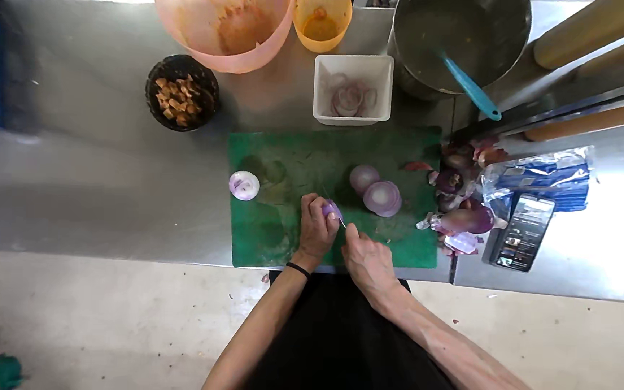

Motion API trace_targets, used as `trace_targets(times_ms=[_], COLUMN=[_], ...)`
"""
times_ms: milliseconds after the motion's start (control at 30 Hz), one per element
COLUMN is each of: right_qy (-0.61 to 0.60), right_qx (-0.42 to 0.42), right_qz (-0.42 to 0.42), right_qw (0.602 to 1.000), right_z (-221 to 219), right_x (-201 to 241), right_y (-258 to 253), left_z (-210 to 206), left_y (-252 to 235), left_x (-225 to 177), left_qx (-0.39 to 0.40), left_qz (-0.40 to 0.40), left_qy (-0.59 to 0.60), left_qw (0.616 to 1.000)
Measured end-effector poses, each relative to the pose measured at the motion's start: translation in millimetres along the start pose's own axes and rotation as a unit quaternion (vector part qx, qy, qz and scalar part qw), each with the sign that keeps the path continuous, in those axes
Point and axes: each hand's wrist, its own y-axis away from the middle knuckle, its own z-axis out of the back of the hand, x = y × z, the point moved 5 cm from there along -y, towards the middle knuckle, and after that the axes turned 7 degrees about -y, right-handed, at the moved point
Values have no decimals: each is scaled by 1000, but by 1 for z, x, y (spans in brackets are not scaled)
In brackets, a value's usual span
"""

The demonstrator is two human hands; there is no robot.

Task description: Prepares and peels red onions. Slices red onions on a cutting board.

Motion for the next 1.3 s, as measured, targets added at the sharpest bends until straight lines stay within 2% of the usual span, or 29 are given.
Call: trace_targets(times_ms=[267,367,467,533,600,700,767,900,1000,1300], right_qy=[10,34,54,63,47,4,-8,13,15,-2], right_qx=[2,65,169,204,177,9,-49,-32,-50,-36], right_qz=[-15,-50,-104,-126,-124,-49,-20,-37,-26,-6], right_qw=[1000,996,979,969,975,999,999,999,998,999], right_z=[5,16,28,31,28,12,4,3,-3,-5], right_x=[6,13,24,27,24,15,12,6,-4,-7], right_y=[-4,-9,-12,-11,-7,0,3,26,42,26], left_z=[0,1,2,1,0,1,2,2,2,2], left_y=[-2,-1,0,2,2,1,-1,0,1,-2], left_x=[0,-2,-3,-3,-4,-2,-2,0,-1,0], left_qx=[-1,-15,-39,-26,-17,-23,-29,-31,-27,-10], left_qz=[28,21,-13,-21,-27,-11,1,8,-3,-9], left_qy=[-2,2,-9,-21,-24,-11,0,13,15,1], left_qw=[1000,1000,999,999,999,1000,1000,999,1000,1000])
